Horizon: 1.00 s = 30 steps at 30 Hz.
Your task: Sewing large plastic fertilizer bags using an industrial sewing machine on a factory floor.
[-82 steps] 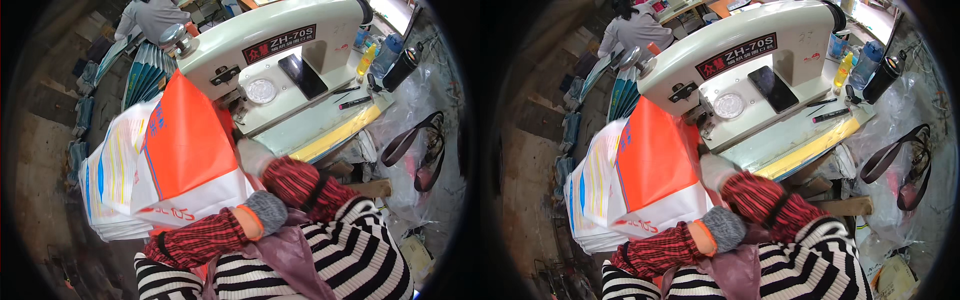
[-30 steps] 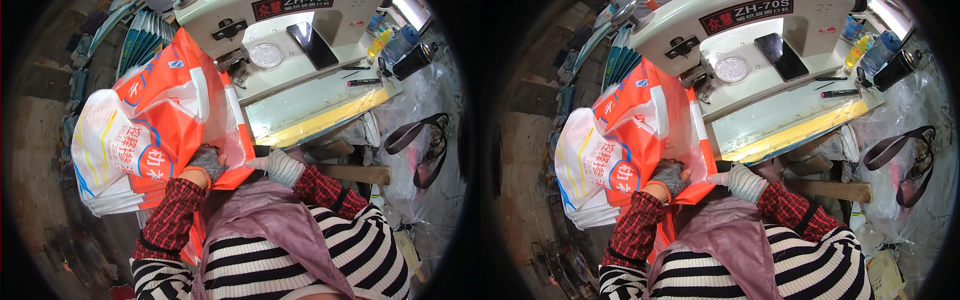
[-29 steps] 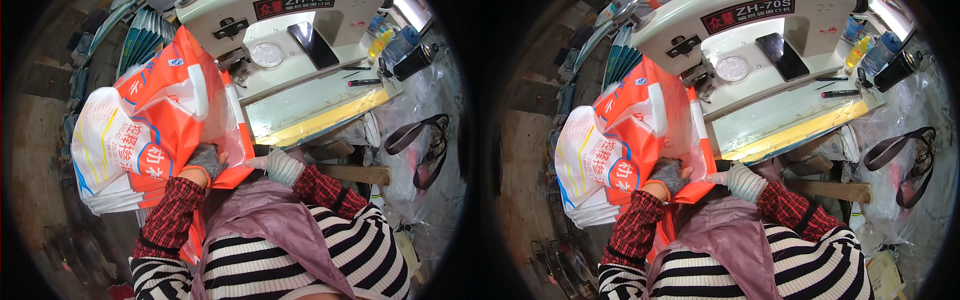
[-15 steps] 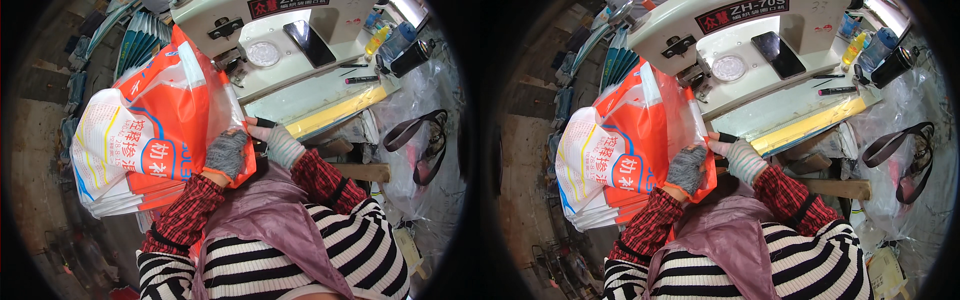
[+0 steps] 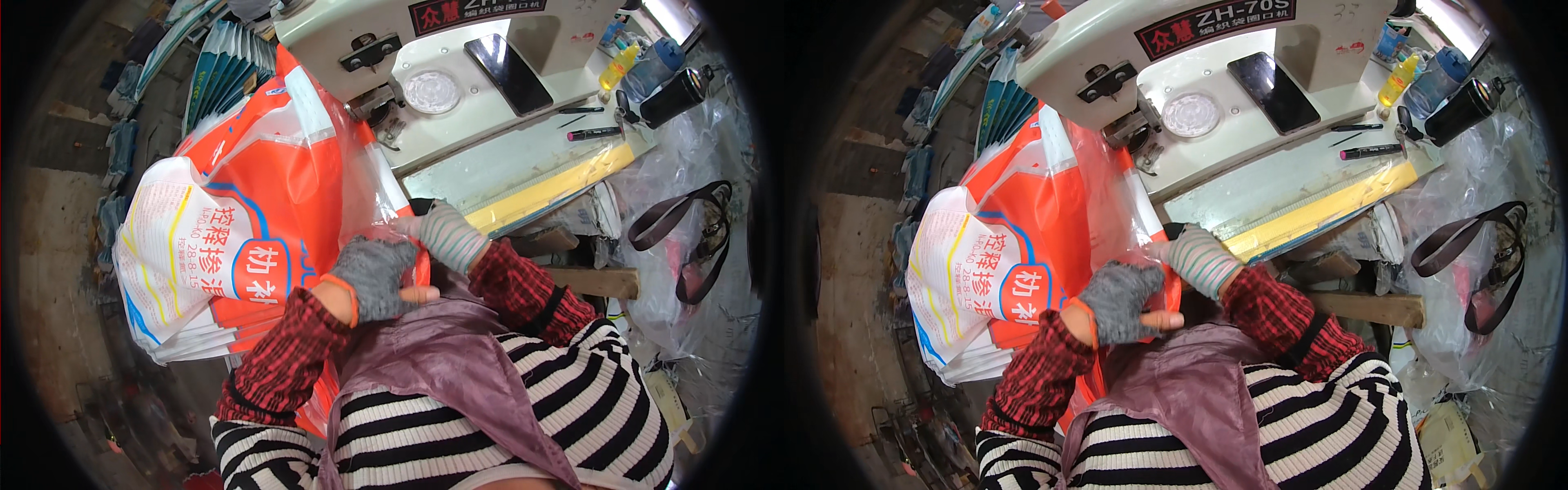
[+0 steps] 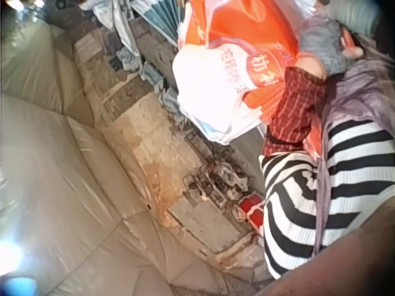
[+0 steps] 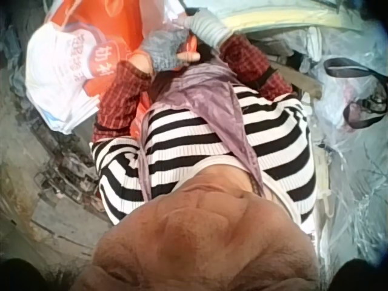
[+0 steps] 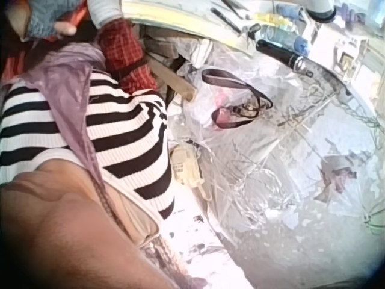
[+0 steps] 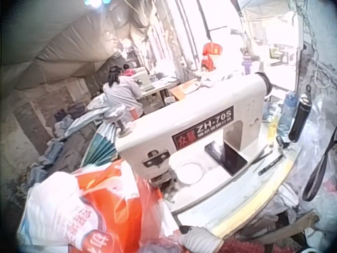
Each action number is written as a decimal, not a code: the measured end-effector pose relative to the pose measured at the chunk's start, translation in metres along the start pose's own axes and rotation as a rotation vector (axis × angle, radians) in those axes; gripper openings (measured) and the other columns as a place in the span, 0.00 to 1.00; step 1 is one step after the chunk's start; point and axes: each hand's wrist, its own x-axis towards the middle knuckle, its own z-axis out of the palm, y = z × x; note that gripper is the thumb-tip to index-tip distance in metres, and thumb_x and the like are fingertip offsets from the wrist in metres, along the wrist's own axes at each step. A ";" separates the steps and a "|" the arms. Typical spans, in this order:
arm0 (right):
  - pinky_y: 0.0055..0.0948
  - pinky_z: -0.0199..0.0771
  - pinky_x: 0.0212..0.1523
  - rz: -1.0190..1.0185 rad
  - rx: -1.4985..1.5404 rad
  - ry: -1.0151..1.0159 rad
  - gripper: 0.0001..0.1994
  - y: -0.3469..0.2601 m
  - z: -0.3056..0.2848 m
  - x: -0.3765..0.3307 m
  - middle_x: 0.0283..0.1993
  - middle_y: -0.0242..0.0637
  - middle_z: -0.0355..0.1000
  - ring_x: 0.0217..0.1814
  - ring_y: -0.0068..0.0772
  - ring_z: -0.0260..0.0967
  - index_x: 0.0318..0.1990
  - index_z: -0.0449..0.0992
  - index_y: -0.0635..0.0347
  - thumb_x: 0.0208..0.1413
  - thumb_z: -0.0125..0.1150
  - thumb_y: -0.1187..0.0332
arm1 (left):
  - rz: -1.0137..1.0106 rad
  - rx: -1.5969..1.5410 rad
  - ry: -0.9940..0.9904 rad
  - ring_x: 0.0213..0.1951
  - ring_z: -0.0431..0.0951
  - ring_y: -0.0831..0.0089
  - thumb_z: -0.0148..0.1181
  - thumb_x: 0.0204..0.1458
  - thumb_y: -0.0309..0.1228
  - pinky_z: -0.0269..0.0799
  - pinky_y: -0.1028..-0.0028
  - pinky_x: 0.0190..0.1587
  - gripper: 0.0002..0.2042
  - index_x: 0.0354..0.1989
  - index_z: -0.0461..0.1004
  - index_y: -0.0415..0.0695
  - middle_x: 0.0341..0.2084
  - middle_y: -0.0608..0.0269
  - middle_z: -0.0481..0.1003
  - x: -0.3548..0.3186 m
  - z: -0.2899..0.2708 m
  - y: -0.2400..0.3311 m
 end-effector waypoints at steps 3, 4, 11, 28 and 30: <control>0.37 0.71 0.41 -0.025 -0.309 0.130 0.21 0.010 0.014 0.003 0.34 0.55 0.72 0.36 0.50 0.71 0.40 0.73 0.66 0.52 0.50 0.54 | 0.105 0.116 -0.296 0.28 0.74 0.57 0.54 0.45 0.53 0.63 0.62 0.32 0.22 0.29 0.73 0.43 0.19 0.56 0.73 -0.011 -0.008 0.026; 0.33 0.71 0.36 -0.063 -0.141 0.048 0.27 0.021 0.016 0.006 0.31 0.50 0.72 0.33 0.43 0.71 0.36 0.70 0.74 0.42 0.61 0.52 | 0.160 0.220 -0.118 0.25 0.75 0.61 0.53 0.46 0.46 0.64 0.62 0.28 0.16 0.27 0.74 0.45 0.19 0.58 0.74 -0.019 0.014 0.025; 0.36 0.68 0.44 0.118 -0.277 0.121 0.30 -0.004 0.013 0.023 0.37 0.57 0.70 0.42 0.52 0.69 0.39 0.69 0.75 0.44 0.58 0.49 | -0.012 0.337 -0.178 0.26 0.77 0.61 0.48 0.45 0.28 0.69 0.60 0.24 0.08 0.26 0.75 0.44 0.21 0.56 0.76 0.013 0.039 0.028; 0.20 0.65 0.30 0.127 0.043 0.023 0.17 -0.039 -0.011 0.053 0.21 0.31 0.72 0.23 0.19 0.65 0.33 0.75 0.59 0.48 0.58 0.53 | -0.564 0.108 0.200 0.40 0.75 0.55 0.53 0.45 0.37 0.71 0.63 0.41 0.15 0.41 0.73 0.47 0.37 0.52 0.75 0.103 0.009 -0.172; 0.22 0.67 0.36 -0.346 0.371 0.295 0.17 -0.081 -0.006 0.030 0.30 0.32 0.73 0.31 0.20 0.67 0.38 0.74 0.61 0.47 0.61 0.57 | -0.238 0.050 -0.030 0.55 0.65 0.60 0.50 0.48 0.40 0.59 0.63 0.58 0.24 0.55 0.63 0.48 0.55 0.54 0.64 0.107 0.036 -0.166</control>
